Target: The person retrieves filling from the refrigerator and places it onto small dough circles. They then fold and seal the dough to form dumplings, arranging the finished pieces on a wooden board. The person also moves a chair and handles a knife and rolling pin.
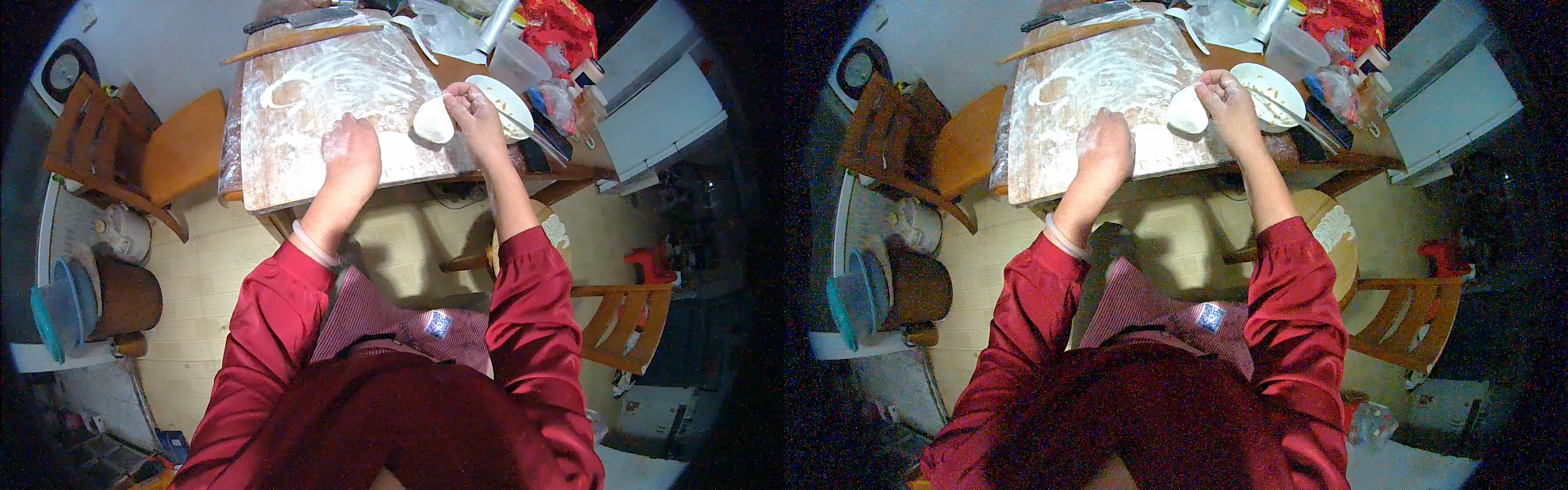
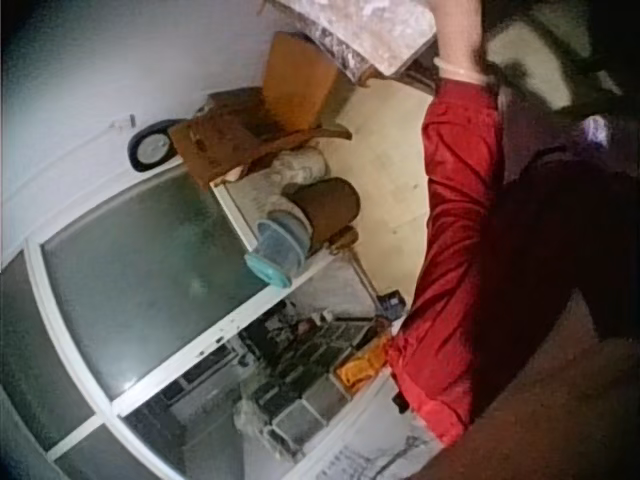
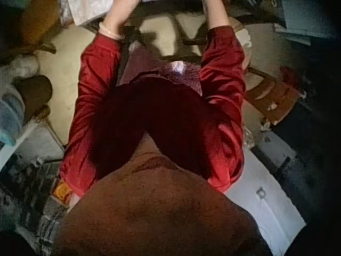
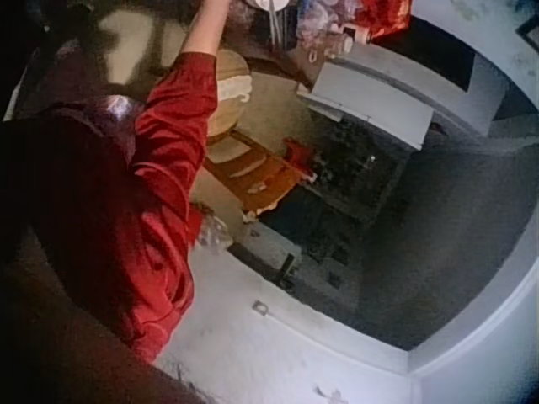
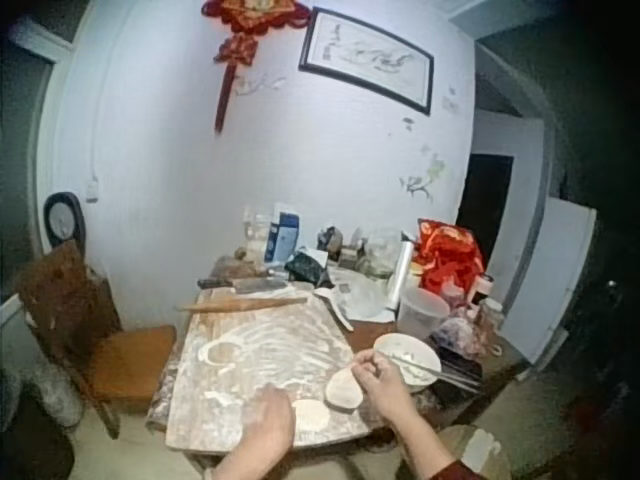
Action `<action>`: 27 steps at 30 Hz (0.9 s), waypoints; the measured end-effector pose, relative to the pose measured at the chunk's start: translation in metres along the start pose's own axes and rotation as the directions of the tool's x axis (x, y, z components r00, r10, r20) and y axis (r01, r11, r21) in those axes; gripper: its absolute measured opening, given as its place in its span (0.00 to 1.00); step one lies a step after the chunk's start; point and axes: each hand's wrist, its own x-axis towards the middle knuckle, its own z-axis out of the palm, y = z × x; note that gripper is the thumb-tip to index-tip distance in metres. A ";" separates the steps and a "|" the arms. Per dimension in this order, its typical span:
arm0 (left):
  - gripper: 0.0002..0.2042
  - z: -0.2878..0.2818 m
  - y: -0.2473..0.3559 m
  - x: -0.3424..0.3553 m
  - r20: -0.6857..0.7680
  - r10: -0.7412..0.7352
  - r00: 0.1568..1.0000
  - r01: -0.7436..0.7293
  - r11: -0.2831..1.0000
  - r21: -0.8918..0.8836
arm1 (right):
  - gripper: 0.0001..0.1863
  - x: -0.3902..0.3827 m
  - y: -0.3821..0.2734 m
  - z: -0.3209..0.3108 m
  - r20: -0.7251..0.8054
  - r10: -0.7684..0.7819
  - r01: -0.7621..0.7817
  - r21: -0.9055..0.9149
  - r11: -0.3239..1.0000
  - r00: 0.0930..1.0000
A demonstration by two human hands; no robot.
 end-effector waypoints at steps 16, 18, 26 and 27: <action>0.18 -0.045 -0.085 -0.050 -0.032 0.072 0.997 -0.074 0.995 -0.061 | 0.10 -0.067 0.000 -0.008 -0.055 -0.107 0.076 -0.401 0.913 0.993; 0.20 -0.049 -0.091 -0.056 -0.031 0.082 0.996 -0.082 0.996 -0.019 | 0.09 -0.082 0.009 -0.014 -0.093 0.039 -0.060 -0.230 0.971 0.995; 0.19 -0.112 -0.081 -0.076 0.191 -0.010 0.981 -0.013 0.993 0.120 | 0.08 -0.125 0.017 -0.050 0.124 0.417 -0.415 -0.040 0.909 0.901; 0.19 -0.127 -0.084 -0.083 0.232 -0.022 0.972 -0.012 0.989 0.145 | 0.08 -0.135 0.014 -0.049 0.171 0.442 -0.444 -0.031 0.896 0.881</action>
